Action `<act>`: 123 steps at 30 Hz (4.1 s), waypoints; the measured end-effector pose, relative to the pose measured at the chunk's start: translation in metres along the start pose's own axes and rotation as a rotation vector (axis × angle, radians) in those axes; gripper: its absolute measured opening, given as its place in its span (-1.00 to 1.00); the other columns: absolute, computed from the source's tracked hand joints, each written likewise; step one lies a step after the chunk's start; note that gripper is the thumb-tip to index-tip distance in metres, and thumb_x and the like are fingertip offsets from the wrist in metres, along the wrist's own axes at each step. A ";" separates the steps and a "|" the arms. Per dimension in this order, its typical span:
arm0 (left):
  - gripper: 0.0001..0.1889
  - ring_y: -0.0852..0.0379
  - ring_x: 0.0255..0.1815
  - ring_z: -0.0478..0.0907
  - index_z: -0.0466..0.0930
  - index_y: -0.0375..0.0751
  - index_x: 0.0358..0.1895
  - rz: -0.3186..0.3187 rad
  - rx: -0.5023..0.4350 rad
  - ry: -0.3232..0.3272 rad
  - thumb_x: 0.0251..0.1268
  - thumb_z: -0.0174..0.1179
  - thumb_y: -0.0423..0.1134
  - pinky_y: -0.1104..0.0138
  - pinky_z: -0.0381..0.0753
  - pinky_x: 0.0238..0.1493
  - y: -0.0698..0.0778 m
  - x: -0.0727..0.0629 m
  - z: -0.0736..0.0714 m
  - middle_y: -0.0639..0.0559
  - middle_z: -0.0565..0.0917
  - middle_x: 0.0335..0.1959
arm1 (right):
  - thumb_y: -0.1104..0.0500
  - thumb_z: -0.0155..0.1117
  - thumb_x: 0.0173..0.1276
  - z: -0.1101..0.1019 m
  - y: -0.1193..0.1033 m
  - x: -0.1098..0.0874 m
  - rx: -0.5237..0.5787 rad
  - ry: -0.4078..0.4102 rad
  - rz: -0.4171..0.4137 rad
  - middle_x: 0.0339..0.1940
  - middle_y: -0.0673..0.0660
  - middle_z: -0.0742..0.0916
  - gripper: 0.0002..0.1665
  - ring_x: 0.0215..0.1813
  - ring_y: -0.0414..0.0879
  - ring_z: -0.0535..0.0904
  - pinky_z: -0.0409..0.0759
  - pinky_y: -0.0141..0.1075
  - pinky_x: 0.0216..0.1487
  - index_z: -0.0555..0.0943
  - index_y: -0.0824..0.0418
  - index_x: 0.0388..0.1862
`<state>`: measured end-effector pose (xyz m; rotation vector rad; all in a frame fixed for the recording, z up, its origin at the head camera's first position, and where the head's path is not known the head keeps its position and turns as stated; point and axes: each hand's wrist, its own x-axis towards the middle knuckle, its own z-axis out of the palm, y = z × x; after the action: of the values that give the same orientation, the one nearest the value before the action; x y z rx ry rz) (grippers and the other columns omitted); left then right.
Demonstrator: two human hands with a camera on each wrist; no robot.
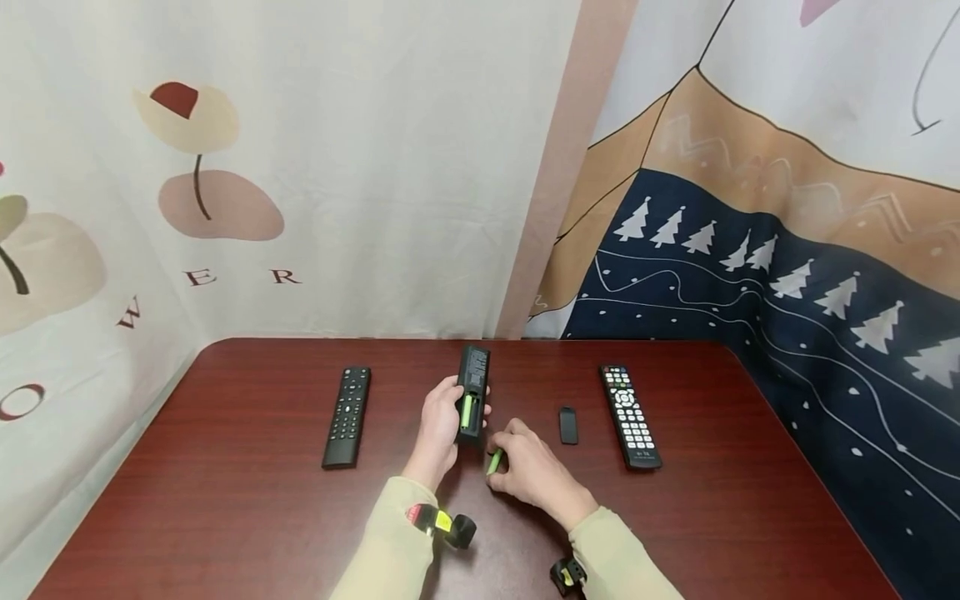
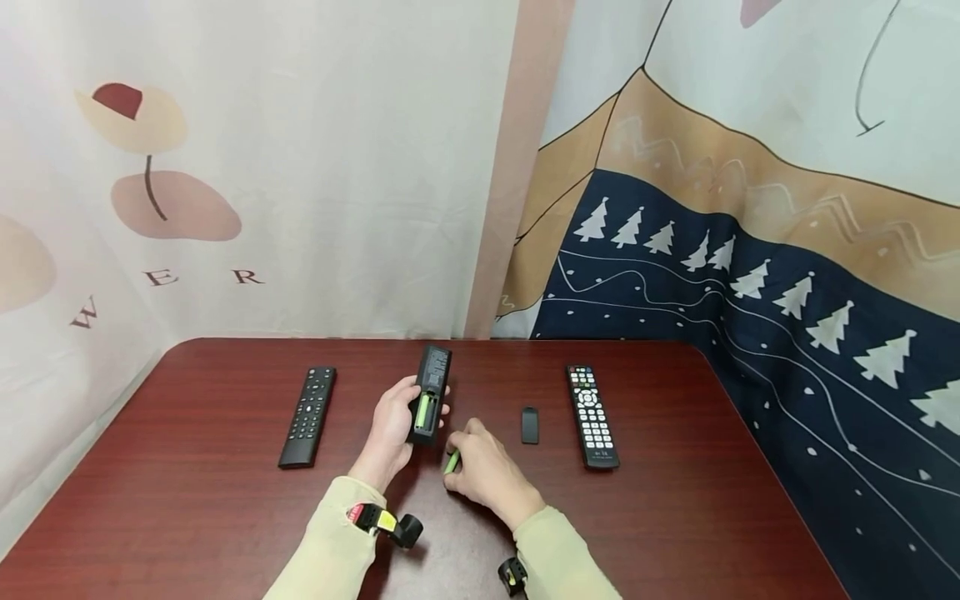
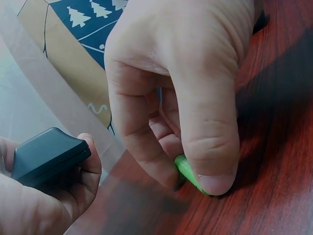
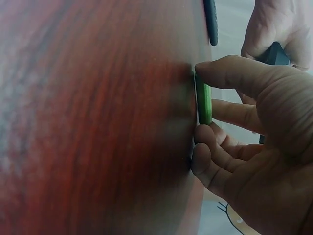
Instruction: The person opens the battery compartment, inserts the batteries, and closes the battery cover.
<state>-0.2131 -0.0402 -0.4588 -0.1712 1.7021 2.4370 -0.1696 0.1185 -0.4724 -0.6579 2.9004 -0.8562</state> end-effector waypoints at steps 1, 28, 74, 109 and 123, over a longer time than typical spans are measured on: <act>-0.58 0.05 -0.28 0.68 0.41 -0.40 0.30 0.000 0.000 0.000 0.62 -0.32 -0.32 0.23 0.70 -0.24 0.000 0.000 0.000 -0.43 0.59 0.13 | 0.32 0.54 0.04 0.000 0.000 0.000 -0.002 0.003 -0.003 -0.30 0.02 0.51 -0.74 -0.39 -0.23 0.42 0.47 -0.40 -0.37 0.69 0.22 -0.26; -0.60 0.06 -0.30 0.68 0.43 -0.40 0.26 -0.007 0.009 0.013 0.61 -0.31 -0.32 0.24 0.69 -0.26 -0.003 0.002 -0.001 -0.42 0.61 0.10 | 0.28 0.49 0.11 -0.007 0.004 0.000 0.040 0.071 0.007 -0.24 0.05 0.59 -0.73 -0.40 -0.25 0.45 0.50 -0.40 -0.37 0.73 0.21 -0.16; -0.58 0.01 -0.25 0.63 0.41 -0.43 0.31 0.004 0.024 0.010 0.62 -0.29 -0.31 0.26 0.67 -0.27 -0.007 0.000 0.000 -0.42 0.59 0.12 | 0.34 0.48 0.12 -0.016 -0.002 0.000 0.181 0.253 -0.137 -0.13 0.08 0.65 -0.65 -0.24 -0.03 0.64 0.63 -0.33 -0.21 0.73 0.21 -0.06; -0.60 0.15 -0.27 0.59 0.47 -0.48 0.22 0.028 0.094 0.007 0.57 -0.23 -0.32 0.35 0.64 -0.26 -0.012 -0.002 0.006 -0.38 0.65 -0.01 | 0.34 0.53 0.14 -0.012 -0.006 0.005 0.205 0.369 -0.250 -0.07 0.05 0.68 -0.66 -0.19 -0.16 0.61 0.65 -0.36 -0.20 0.69 0.29 -0.08; -0.60 0.17 -0.30 0.60 0.46 -0.50 0.23 0.034 0.073 -0.008 0.58 -0.24 -0.33 0.37 0.63 -0.27 -0.012 -0.002 0.006 -0.30 0.69 -0.08 | 0.32 0.52 0.16 -0.010 -0.010 0.006 0.201 0.346 -0.246 -0.04 0.06 0.68 -0.67 -0.18 -0.15 0.64 0.67 -0.33 -0.15 0.70 0.25 -0.06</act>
<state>-0.2088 -0.0304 -0.4678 -0.1242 1.8026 2.3912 -0.1731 0.1139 -0.4582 -0.9445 3.0015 -1.3981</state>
